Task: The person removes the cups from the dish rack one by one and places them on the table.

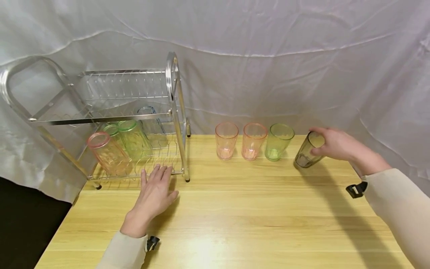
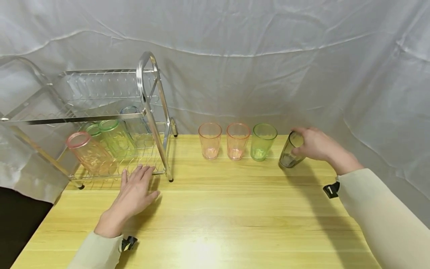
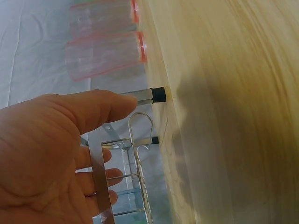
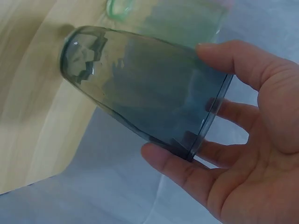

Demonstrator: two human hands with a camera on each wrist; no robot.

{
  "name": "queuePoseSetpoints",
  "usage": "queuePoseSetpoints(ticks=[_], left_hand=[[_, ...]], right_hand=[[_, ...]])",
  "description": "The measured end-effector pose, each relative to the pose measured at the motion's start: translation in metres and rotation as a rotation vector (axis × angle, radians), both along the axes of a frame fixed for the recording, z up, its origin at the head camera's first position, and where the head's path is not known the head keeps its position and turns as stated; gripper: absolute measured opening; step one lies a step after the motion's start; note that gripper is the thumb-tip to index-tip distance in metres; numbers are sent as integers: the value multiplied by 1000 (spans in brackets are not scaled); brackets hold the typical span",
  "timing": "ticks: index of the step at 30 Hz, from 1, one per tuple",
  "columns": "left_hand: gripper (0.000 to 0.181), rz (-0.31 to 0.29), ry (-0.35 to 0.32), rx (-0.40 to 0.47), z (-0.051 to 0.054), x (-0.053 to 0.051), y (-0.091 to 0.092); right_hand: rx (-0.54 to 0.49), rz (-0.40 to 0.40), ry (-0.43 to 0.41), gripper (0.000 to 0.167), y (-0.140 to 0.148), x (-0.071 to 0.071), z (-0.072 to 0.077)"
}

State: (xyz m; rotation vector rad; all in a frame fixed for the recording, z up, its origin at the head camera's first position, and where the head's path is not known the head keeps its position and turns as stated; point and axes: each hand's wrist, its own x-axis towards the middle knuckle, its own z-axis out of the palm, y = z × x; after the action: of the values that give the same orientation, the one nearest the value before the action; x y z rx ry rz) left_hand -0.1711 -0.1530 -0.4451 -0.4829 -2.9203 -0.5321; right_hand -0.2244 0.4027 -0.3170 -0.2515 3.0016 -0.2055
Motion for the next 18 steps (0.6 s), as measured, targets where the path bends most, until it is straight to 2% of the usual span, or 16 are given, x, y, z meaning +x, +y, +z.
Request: queuePoseSetpoints(ticks=[8, 18], left_hand=[[81, 0, 14, 4, 2, 1, -1], [82, -5, 17, 16, -3, 1, -1]], right_hand=[[-17, -10, -7, 90, -1, -24, -11], [-22, 14, -3, 89, -6, -38, -17]])
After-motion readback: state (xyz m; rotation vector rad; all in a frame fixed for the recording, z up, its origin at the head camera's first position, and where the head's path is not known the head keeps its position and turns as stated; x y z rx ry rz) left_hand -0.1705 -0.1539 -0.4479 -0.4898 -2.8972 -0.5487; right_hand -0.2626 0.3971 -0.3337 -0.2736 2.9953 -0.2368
